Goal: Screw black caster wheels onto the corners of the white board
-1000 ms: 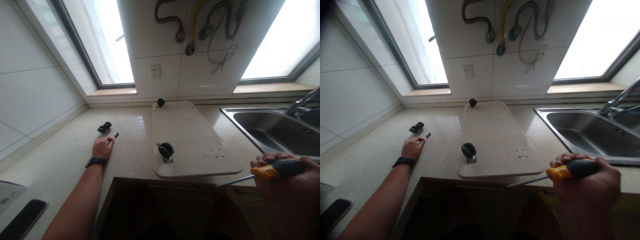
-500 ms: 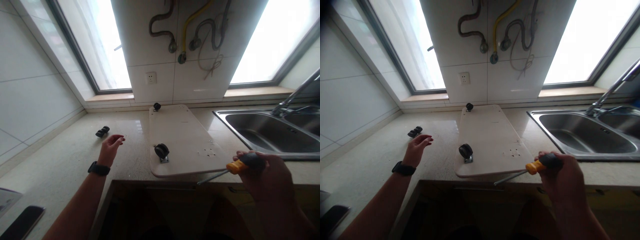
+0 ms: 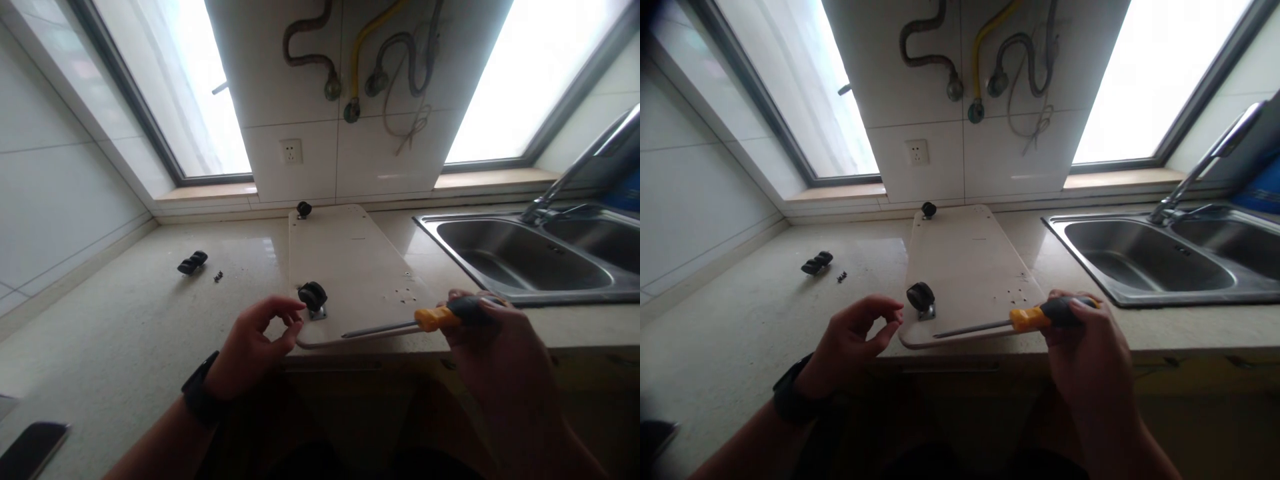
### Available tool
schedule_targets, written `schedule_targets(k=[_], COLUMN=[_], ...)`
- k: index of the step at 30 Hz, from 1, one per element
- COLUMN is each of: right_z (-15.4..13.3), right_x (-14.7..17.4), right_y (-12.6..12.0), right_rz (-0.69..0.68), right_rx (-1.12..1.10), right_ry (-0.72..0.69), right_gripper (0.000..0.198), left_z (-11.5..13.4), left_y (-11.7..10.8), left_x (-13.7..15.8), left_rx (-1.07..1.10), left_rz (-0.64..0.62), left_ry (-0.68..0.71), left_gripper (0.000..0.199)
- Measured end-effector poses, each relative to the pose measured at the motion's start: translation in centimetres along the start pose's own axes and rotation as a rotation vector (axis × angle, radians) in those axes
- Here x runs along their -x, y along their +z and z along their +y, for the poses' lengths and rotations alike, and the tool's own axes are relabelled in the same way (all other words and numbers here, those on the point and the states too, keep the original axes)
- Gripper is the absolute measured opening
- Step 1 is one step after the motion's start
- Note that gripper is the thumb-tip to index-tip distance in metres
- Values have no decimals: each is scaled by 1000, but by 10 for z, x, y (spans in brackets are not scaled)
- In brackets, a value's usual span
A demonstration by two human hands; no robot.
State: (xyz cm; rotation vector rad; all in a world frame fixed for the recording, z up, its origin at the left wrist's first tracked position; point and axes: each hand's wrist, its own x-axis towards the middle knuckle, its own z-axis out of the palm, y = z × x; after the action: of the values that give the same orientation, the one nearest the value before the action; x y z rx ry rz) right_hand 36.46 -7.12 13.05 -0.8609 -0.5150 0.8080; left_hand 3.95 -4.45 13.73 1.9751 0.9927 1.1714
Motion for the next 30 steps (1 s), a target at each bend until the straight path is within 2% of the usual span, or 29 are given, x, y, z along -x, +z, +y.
schedule_targets(k=[4,9,22,25,30], right_z=[-9,-16,-15,-17,-26], right_x=[14,27,38,42,55], right_y=[17,30,32,34,35], right_rz=[42,-1,-70,-98,-223], right_rx=[-38,3,97,154,260], right_ry=[27,-37,-136,-189,-338], right_gripper=[22,24,19,21,27], left_z=[12,22,22,22,21], left_y=[5,7,11,12,14], left_x=[6,8,11,11,10], left_rx=[-62,-141,-263,-350,-527], left_rz=[-53,-104,-168,-182,-202], left_ry=[81,165,284,337,425], left_gripper=[37,44,45,42,40])
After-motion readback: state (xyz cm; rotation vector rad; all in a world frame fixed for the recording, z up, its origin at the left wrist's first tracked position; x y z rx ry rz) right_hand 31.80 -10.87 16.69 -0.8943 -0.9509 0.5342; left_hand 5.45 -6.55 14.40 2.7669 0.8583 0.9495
